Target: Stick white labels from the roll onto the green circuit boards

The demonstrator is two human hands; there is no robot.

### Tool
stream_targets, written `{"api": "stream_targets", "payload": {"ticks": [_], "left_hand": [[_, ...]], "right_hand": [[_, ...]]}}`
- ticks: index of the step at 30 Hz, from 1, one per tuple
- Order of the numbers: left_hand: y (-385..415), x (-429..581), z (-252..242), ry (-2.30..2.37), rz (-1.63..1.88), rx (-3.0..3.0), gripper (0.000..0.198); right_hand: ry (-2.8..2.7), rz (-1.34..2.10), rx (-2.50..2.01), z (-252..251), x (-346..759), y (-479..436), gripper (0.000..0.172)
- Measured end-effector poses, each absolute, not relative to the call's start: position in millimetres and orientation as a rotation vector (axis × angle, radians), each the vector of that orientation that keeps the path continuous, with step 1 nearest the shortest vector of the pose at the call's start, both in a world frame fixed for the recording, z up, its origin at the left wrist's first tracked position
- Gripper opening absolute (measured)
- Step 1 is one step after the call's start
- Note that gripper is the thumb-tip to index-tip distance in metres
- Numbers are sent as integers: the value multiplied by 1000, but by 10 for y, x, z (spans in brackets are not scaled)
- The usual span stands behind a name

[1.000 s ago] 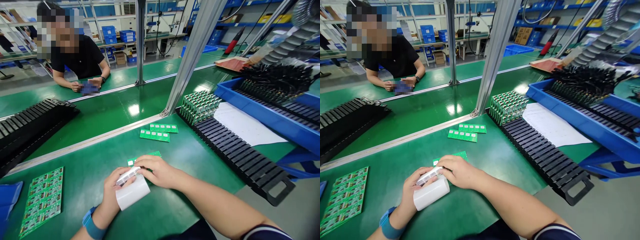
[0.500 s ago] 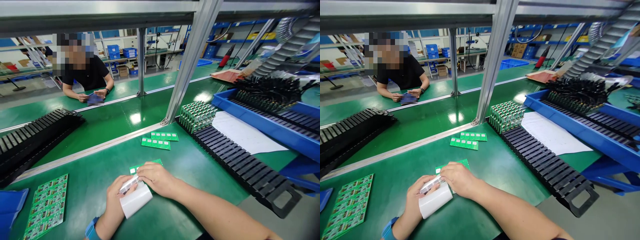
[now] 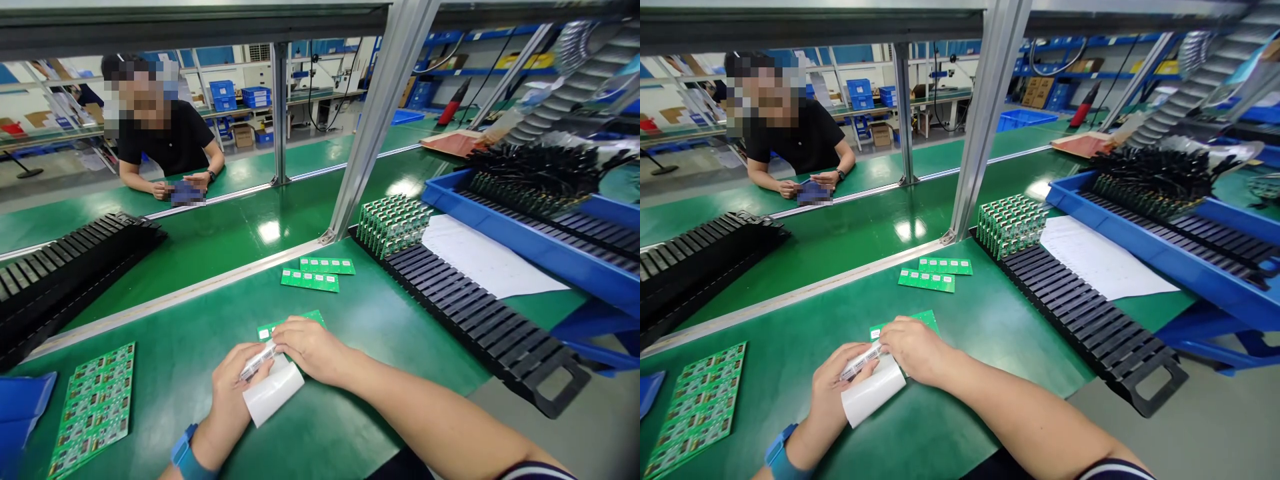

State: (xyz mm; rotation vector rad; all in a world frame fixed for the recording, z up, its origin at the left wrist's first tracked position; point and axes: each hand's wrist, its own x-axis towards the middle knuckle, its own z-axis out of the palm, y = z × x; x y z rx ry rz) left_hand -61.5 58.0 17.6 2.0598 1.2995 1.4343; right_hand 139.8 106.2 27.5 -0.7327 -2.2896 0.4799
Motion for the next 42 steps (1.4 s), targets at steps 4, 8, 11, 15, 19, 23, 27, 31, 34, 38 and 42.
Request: {"api": "stream_targets", "payload": {"ticks": [4,8,11,15,19,23,27,31,34,38,42], "left_hand": [[584,-621,152,1346,1363,1993,8],[592,-628,143,1425,1307,1906,8],[591,-631,142,1445,1265,1864,8],[587,-643,106,1473,1233,1804,11],[596,-658,71,1502,1179,1772,13],[593,-645,105,1505,1224,1853,11],[514,-602,137,1322,1330,2044,11],[404,-547,98,1016,1262,2215,18],[378,-520,66,919,1177,2264,20],[416,-512,49,930,1143,2269,19],[443,-510,26,953,1142,2254,17]], "right_hand": [[-2286,449,-713,276,1398,1071,22],[-2241,392,-696,287,1399,1058,23],[-2249,338,-714,296,1410,1055,26],[-2256,294,-733,285,1403,1052,27],[-2242,352,-734,315,1385,1021,21],[-2169,599,-767,491,1569,1073,11],[-2028,881,-1125,618,1945,1305,12],[-1881,1192,-1322,490,2122,1459,12],[-1957,1212,-1256,362,2071,1456,12],[-2100,1111,-1227,319,1985,1466,14],[-2180,1077,-1231,327,1969,1512,16]]}}
